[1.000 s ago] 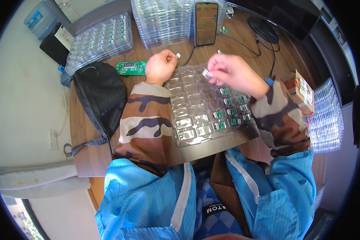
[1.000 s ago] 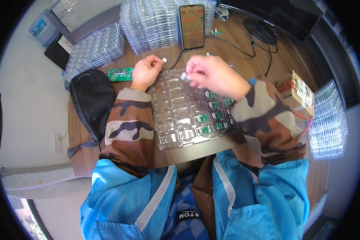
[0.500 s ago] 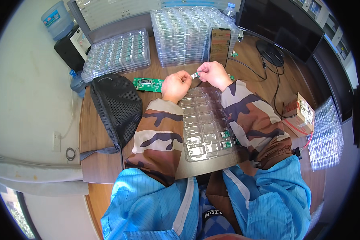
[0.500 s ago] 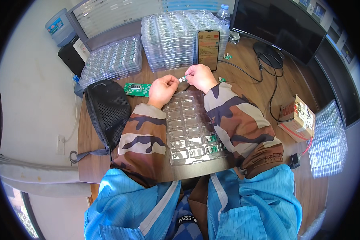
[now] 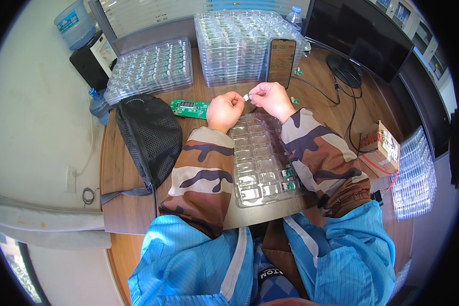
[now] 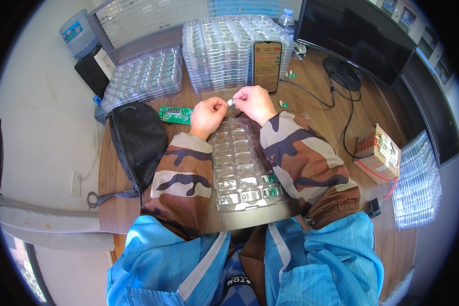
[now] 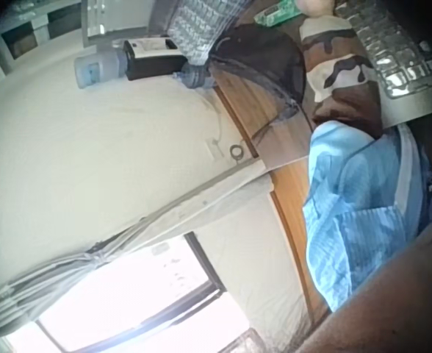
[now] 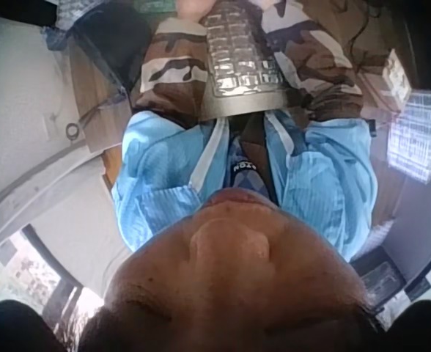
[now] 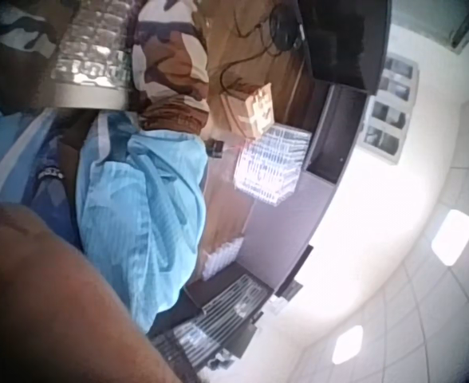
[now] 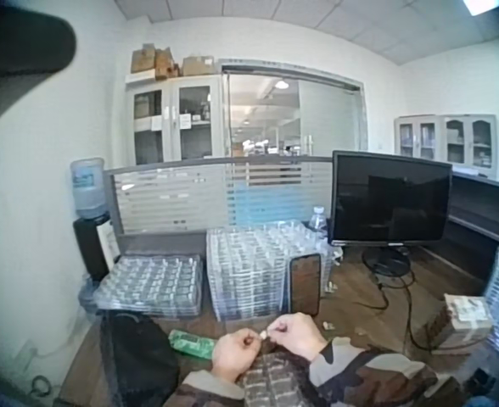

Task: Packing small green electronic components into a plastic grid tray.

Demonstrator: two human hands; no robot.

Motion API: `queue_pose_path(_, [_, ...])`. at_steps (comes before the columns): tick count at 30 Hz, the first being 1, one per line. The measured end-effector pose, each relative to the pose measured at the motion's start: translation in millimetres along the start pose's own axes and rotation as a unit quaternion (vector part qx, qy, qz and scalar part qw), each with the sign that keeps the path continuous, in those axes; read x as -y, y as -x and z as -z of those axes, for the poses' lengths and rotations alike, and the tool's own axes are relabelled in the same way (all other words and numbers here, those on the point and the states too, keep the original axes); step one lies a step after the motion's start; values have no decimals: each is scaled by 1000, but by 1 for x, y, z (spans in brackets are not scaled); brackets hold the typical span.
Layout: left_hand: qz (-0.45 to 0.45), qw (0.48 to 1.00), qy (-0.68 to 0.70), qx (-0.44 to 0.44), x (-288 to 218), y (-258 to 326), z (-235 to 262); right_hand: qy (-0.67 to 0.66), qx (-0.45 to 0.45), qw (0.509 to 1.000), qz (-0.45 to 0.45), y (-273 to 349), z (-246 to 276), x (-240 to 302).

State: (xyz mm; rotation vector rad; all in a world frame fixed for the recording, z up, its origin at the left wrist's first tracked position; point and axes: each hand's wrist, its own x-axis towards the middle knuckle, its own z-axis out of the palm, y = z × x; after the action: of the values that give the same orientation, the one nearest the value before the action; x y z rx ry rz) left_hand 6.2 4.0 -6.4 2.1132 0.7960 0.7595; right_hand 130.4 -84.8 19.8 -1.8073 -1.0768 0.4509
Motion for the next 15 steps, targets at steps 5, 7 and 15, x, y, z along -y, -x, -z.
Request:
queue_pose_path(5, [8,1000,5,-3,4,-1,1,-38,6,999,-9,2,-5,6])
queue_pose_path(7, [6,1000,10,-3,4,-3,0,-56,0,998,-15,2,-6,4])
queue_pose_path(15, [-18,1000,14,4,1,-3,-1,-22,-20,1000,4,4,-1,4])
